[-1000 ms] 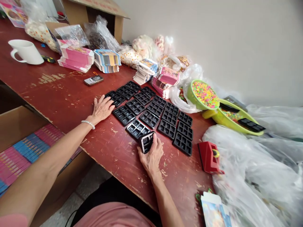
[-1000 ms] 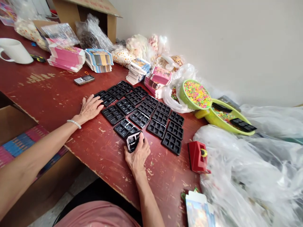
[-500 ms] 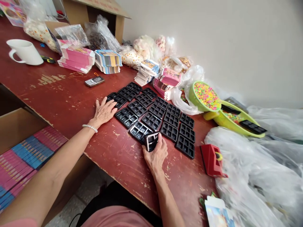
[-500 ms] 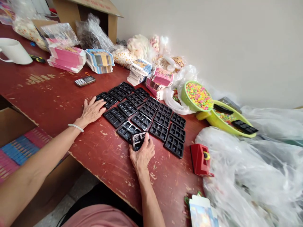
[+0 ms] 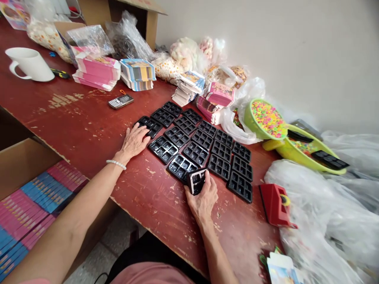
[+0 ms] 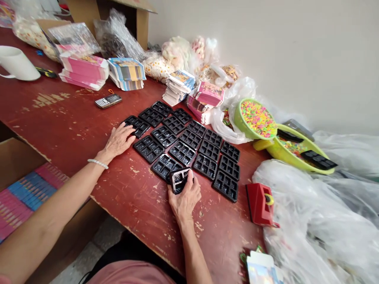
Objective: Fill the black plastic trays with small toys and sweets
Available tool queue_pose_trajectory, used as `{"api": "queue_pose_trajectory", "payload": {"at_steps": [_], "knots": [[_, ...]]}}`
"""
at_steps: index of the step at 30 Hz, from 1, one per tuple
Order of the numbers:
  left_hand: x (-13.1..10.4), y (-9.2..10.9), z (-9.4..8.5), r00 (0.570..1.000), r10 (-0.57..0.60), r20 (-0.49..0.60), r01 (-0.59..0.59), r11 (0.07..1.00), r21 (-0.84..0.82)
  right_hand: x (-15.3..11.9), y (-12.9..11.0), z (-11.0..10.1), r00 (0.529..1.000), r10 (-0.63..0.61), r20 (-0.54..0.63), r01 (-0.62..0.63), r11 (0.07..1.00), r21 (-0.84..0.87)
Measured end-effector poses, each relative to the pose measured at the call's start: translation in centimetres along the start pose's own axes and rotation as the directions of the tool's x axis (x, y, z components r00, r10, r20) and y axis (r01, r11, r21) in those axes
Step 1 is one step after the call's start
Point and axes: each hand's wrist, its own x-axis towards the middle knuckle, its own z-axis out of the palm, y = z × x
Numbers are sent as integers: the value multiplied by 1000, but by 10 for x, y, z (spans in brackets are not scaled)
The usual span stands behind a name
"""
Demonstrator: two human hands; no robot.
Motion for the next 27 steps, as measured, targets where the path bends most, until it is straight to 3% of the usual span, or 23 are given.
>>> {"api": "queue_pose_trajectory", "payload": {"at_steps": [7, 16, 19, 23, 27], "knots": [[7, -9, 7, 997, 75, 4, -74, 995, -66, 0, -1, 0, 1000, 0, 10, 0, 1000, -2], [-4, 3, -9, 972, 227, 65, -229, 972, 42, 1, -2, -1, 1000, 9, -6, -9, 1000, 0], [-12, 9, -10, 941, 326, 90, -331, 942, 57, 0, -1, -1, 1000, 16, -2, -16, 1000, 3], [-25, 25, -8, 870, 464, 167, -482, 872, 87, -1, -2, -2, 1000, 31, 2, -31, 1000, -3], [-32, 42, -5, 830, 514, 215, -543, 834, 101, -1, -3, -4, 999, 46, 21, -46, 999, -5]]}}
